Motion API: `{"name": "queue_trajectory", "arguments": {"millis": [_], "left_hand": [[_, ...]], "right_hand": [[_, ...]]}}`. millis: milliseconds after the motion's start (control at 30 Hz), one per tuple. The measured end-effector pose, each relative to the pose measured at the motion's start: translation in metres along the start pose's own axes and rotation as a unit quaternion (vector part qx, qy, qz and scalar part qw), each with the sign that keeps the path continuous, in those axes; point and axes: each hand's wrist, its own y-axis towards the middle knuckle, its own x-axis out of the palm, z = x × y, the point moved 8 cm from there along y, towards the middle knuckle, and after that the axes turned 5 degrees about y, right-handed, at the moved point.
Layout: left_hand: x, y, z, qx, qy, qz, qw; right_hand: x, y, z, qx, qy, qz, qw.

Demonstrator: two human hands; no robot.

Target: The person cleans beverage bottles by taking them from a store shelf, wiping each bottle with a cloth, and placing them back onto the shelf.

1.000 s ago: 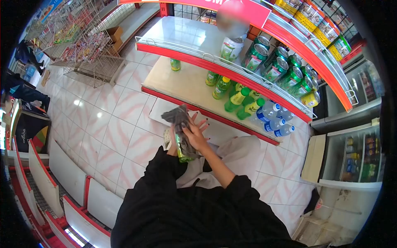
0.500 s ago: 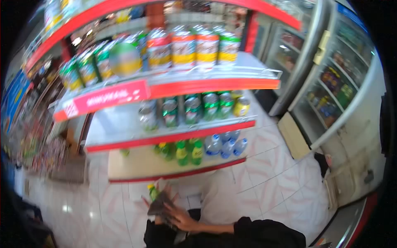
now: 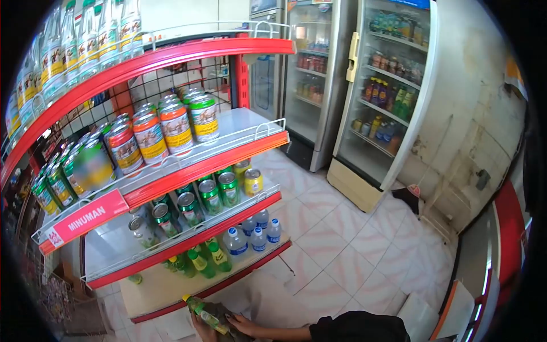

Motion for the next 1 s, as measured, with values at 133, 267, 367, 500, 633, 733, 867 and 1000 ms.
{"name": "queue_trajectory", "arguments": {"millis": [133,267,367,500,633,733,867,1000], "left_hand": [[0.016,-0.022,-0.004,-0.083,-0.009,0.006,0.996],[0.114,-0.029,0.043,-0.091,-0.165,-0.101,0.977],[-0.001,-0.028,-0.013,-0.209,-0.016,0.056,0.976],[-0.064,0.006,-0.043,-0.11,0.113,-0.117,0.981],[0.016,-0.015,0.004,-0.094,-0.137,-0.167,0.972],[0.034,-0.023,0.014,-0.103,-0.235,-0.144,0.956],[0.028,-0.018,0.009,-0.112,-0.278,-0.109,0.948],[0.022,-0.019,0.009,-0.111,-0.31,-0.093,0.94]], "right_hand": [[-0.004,-0.021,-0.026,0.014,0.061,0.03,0.998],[0.024,-0.068,-0.101,-0.076,-0.042,0.049,0.995],[0.052,-0.088,-0.14,-0.153,-0.148,0.044,0.976],[0.09,-0.102,-0.159,-0.274,-0.341,0.045,0.898],[0.112,-0.105,-0.151,-0.302,-0.445,0.008,0.843],[0.123,-0.109,-0.147,-0.295,-0.484,-0.01,0.824],[0.127,-0.1,-0.163,-0.287,-0.525,0.006,0.801],[0.128,-0.076,-0.177,-0.302,-0.526,0.015,0.795]]}}
